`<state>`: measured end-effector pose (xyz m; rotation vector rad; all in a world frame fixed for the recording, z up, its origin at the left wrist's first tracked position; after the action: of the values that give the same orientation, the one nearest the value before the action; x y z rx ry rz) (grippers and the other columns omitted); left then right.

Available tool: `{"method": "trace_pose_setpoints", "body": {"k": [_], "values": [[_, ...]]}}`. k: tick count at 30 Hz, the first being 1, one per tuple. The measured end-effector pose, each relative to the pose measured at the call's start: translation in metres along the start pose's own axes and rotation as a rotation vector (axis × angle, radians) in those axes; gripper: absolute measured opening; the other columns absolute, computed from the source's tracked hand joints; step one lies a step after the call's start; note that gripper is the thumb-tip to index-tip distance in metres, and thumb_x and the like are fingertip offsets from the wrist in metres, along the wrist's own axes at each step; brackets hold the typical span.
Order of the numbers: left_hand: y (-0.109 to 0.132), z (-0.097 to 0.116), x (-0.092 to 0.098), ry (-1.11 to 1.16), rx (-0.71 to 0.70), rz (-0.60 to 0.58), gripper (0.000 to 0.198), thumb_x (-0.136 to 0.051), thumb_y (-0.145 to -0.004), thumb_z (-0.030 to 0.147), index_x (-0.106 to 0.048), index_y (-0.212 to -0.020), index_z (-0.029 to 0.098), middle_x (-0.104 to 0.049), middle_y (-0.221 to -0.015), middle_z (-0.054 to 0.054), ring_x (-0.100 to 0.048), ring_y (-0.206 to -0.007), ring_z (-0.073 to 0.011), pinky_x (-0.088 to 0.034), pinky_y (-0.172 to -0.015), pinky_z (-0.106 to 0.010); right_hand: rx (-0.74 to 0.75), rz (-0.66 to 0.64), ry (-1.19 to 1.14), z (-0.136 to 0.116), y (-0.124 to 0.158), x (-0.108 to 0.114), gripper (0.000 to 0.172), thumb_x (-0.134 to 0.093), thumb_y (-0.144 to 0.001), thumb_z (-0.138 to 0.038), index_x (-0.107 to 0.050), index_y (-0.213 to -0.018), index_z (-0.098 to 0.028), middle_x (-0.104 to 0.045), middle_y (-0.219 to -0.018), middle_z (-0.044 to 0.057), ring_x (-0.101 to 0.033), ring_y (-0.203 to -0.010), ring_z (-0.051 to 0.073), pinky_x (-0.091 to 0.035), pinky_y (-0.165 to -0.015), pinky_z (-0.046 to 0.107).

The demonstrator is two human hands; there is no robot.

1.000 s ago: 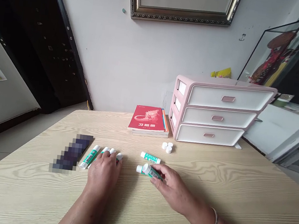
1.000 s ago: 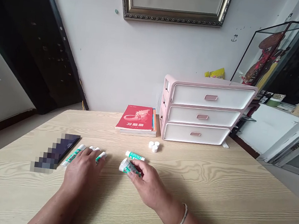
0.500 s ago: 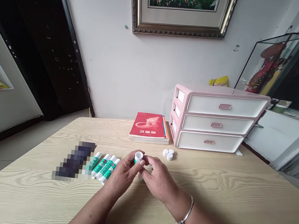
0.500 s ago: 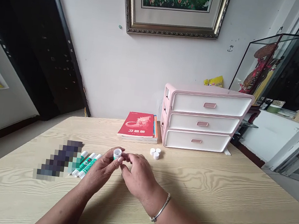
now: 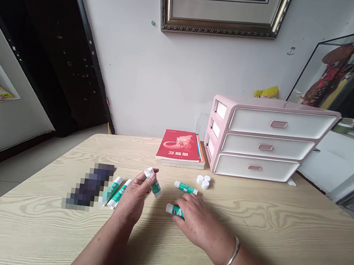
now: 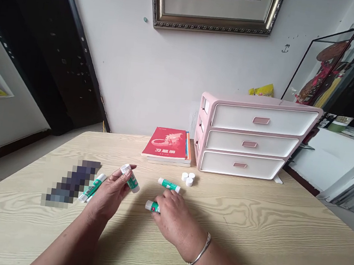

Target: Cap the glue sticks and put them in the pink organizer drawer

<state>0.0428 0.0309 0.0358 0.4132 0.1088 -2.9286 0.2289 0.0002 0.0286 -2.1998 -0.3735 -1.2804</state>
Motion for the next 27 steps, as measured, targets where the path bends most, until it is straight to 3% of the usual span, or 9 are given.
{"method": "trace_pose_setpoints", "body": {"k": [4, 9, 15, 19, 23, 27], "values": [[0.003, -0.003, 0.004, 0.156, 0.073, -0.020, 0.051, -0.085, -0.067, 0.048, -0.069, -0.106, 0.020, -0.056, -0.068, 0.007, -0.049, -0.056, -0.0057, -0.039, -0.053, -0.019, -0.046, -0.083, -0.041, 0.001, -0.003, 0.002, 0.005, -0.063, -0.091, -0.022, -0.065, -0.094, -0.020, -0.065, -0.100, 0.008, -0.060, -0.102, 0.025, -0.044, -0.089, 0.037], [0.004, -0.002, 0.006, 0.224, 0.096, 0.007, 0.047, -0.092, -0.060, 0.037, -0.065, -0.093, 0.016, -0.063, -0.070, 0.003, -0.060, -0.059, -0.0104, -0.051, -0.053, -0.022, -0.122, -0.024, -0.207, 0.007, -0.011, 0.010, 0.007, -0.057, -0.095, -0.027, -0.061, -0.094, -0.022, -0.068, -0.097, 0.004, -0.062, -0.093, 0.020, -0.045, -0.078, 0.032], [0.006, -0.008, 0.004, 0.216, 0.223, -0.040, 0.038, -0.090, -0.059, 0.026, -0.061, -0.082, 0.016, -0.069, -0.072, -0.001, -0.070, -0.067, -0.0164, -0.059, -0.059, -0.025, -0.175, 0.025, -0.148, 0.015, -0.012, 0.010, 0.013, -0.066, -0.089, -0.024, -0.068, -0.101, -0.021, -0.069, -0.104, 0.008, -0.062, -0.102, 0.025, -0.046, -0.088, 0.036], [0.010, -0.013, 0.003, 0.254, 0.310, -0.044, 0.025, -0.081, -0.065, 0.013, -0.060, -0.078, 0.016, -0.068, -0.076, -0.002, -0.073, -0.073, -0.0197, -0.062, -0.061, -0.028, -0.153, 0.021, -0.055, 0.013, -0.012, 0.005, 0.010, -0.068, -0.088, -0.028, -0.070, -0.094, -0.021, -0.068, -0.099, 0.009, -0.062, -0.099, 0.026, -0.047, -0.091, 0.038], [0.013, -0.016, 0.002, 0.301, 0.342, -0.022, 0.014, -0.069, -0.074, 0.008, -0.067, -0.086, 0.013, -0.066, -0.078, -0.003, -0.070, -0.065, -0.0158, -0.062, -0.059, -0.028, -0.111, 0.143, -0.002, 0.027, -0.015, 0.011, 0.019, -0.060, -0.094, -0.034, -0.069, -0.104, -0.021, -0.067, -0.110, 0.010, -0.059, -0.108, 0.026, -0.043, -0.099, 0.041], [0.012, -0.014, 0.002, 0.372, 0.354, -0.004, 0.018, -0.061, -0.080, 0.006, -0.069, -0.095, 0.011, -0.069, -0.083, -0.006, -0.070, -0.066, -0.0147, -0.063, -0.060, -0.026, -0.281, 0.312, 0.095, 0.069, -0.015, 0.032, 0.026, -0.048, -0.098, -0.025, -0.066, -0.116, -0.019, -0.066, -0.114, 0.012, -0.056, -0.113, 0.026, -0.041, -0.102, 0.040]]}}
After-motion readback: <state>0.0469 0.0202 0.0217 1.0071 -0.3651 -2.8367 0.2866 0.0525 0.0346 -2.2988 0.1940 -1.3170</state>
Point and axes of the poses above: each hand's wrist, its own y-axis away from the middle knuckle, its own x-axis out of the back of the hand, z = x × y, the point moved 6 cm from there along -y, towards the middle knuckle
